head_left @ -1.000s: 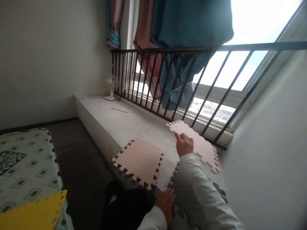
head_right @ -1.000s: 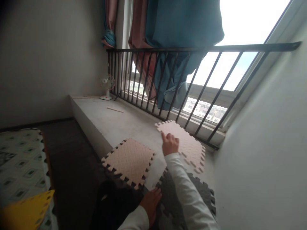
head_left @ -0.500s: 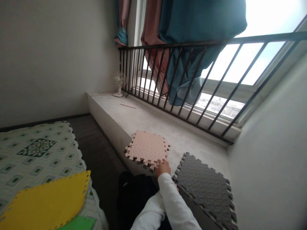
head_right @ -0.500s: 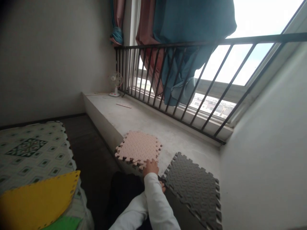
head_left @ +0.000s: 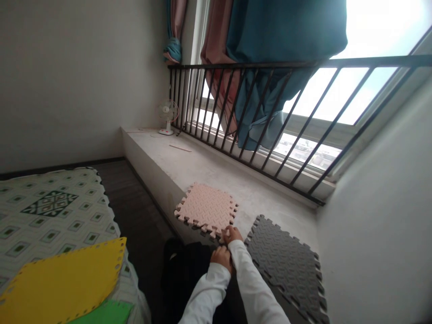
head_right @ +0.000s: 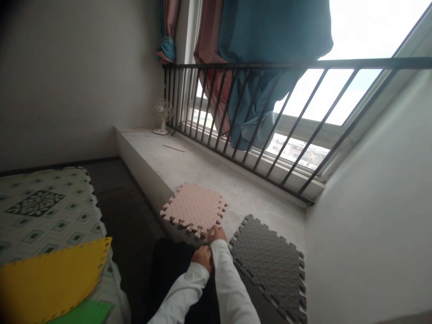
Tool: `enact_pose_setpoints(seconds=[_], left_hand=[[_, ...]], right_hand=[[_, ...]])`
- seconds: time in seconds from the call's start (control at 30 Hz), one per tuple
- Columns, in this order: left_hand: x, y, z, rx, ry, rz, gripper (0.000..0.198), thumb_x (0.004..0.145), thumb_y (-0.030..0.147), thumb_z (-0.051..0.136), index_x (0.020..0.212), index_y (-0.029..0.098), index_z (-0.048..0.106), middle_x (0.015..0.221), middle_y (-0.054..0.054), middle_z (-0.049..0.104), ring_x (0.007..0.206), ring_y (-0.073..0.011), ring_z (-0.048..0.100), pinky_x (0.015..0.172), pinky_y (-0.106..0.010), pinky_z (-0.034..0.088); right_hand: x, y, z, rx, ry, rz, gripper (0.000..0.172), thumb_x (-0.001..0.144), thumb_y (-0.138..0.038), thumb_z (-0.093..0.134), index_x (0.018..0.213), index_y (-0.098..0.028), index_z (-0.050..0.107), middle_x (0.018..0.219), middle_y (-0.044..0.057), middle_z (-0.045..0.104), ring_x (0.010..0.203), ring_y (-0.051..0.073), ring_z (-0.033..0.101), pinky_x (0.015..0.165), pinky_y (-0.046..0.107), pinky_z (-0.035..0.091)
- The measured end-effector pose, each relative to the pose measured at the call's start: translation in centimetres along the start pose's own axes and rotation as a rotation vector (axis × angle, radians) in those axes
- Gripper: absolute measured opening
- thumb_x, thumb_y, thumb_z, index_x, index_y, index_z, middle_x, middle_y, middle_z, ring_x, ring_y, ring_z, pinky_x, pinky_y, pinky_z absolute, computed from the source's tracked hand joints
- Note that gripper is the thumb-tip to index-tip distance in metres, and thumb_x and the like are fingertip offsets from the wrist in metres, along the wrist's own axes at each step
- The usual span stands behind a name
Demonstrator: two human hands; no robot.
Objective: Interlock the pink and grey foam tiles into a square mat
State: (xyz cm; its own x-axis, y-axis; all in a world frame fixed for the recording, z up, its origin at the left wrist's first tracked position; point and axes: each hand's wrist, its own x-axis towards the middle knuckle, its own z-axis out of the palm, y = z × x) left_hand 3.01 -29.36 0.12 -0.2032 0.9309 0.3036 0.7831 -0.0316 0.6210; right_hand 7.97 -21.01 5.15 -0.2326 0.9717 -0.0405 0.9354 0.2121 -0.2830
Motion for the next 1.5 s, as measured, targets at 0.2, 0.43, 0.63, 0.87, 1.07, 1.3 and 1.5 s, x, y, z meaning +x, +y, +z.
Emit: enact_pose_setpoints(seconds=[0.2,0.43,0.63,0.87,1.07,1.3,1.5], left_hand=[[1.9,-1.2,-1.7,-0.129,0.411,-0.402,0.039,0.058,0.004,0.039,0.094,0.014,0.050,0.108,-0.014,0.046,0.105,-0.0218,0.044,0.091,-0.035,0.036],[2.2,-1.8,-0.3,-0.271,0.276,-0.512,0.049,0.059,0.004,0.038,0.107,0.008,0.045,0.124,-0.017,0.039,0.116,-0.0206,0.037,0.097,-0.029,0.032],[2.3,-1.9,-0.2,-0.257,0.254,-0.508,0.050,0.059,0.004,0.040,0.109,0.006,0.044,0.122,-0.019,0.041,0.117,-0.0223,0.036,0.099,-0.031,0.030],[3.0,-2.3,0.1,-0.282,0.291,-0.519,0.046,0.058,0.007,0.047,0.104,0.010,0.043,0.114,-0.018,0.049,0.111,-0.0228,0.042,0.096,-0.032,0.030],[3.3,-2.5,0.0,-0.392,0.352,-0.559,0.045,0.053,0.006,0.051,0.095,0.020,0.043,0.103,-0.009,0.053,0.101,-0.0208,0.048,0.092,-0.034,0.034],[2.8,-2.4,0.3,-0.407,0.401,-0.527,0.044,0.052,0.006,0.050,0.093,0.019,0.043,0.100,-0.009,0.050,0.098,-0.0213,0.048,0.091,-0.034,0.034],[2.3,-2.2,0.5,-0.364,0.436,-0.477,0.042,0.052,0.008,0.049,0.092,0.018,0.044,0.096,-0.009,0.050,0.094,-0.0224,0.048,0.089,-0.038,0.035]], right_hand=[[-1.1,0.1,0.2,-0.006,0.015,0.035,0.019,0.069,-0.024,0.051,0.087,-0.023,0.055,0.087,0.002,0.055,0.074,0.013,0.052,0.064,0.022,0.034],[-2.6,-0.5,1.0,-0.003,0.011,0.015,0.020,0.071,-0.030,0.051,0.089,-0.023,0.054,0.091,0.002,0.056,0.079,0.013,0.053,0.063,0.021,0.035],[-3.0,-1.0,1.5,-0.037,0.006,-0.001,0.020,0.074,-0.028,0.046,0.092,-0.023,0.053,0.099,0.004,0.055,0.089,0.014,0.052,0.068,0.021,0.036],[-3.4,-1.9,2.1,-0.143,-0.004,0.015,0.029,0.074,-0.023,0.045,0.102,-0.029,0.048,0.099,0.004,0.057,0.090,0.018,0.053,0.069,0.028,0.037],[-3.2,-2.1,2.5,-0.173,0.020,0.016,0.030,0.074,-0.023,0.045,0.103,-0.028,0.048,0.098,0.006,0.057,0.091,0.019,0.052,0.067,0.029,0.037],[-3.4,-1.3,3.3,-0.116,0.081,-0.028,0.026,0.073,-0.019,0.046,0.097,-0.027,0.052,0.094,0.005,0.057,0.087,0.017,0.052,0.069,0.026,0.036],[-4.0,-0.3,4.2,0.048,0.153,-0.052,0.023,0.069,-0.016,0.048,0.090,-0.023,0.055,0.092,0.007,0.057,0.087,0.018,0.050,0.074,0.026,0.035]])
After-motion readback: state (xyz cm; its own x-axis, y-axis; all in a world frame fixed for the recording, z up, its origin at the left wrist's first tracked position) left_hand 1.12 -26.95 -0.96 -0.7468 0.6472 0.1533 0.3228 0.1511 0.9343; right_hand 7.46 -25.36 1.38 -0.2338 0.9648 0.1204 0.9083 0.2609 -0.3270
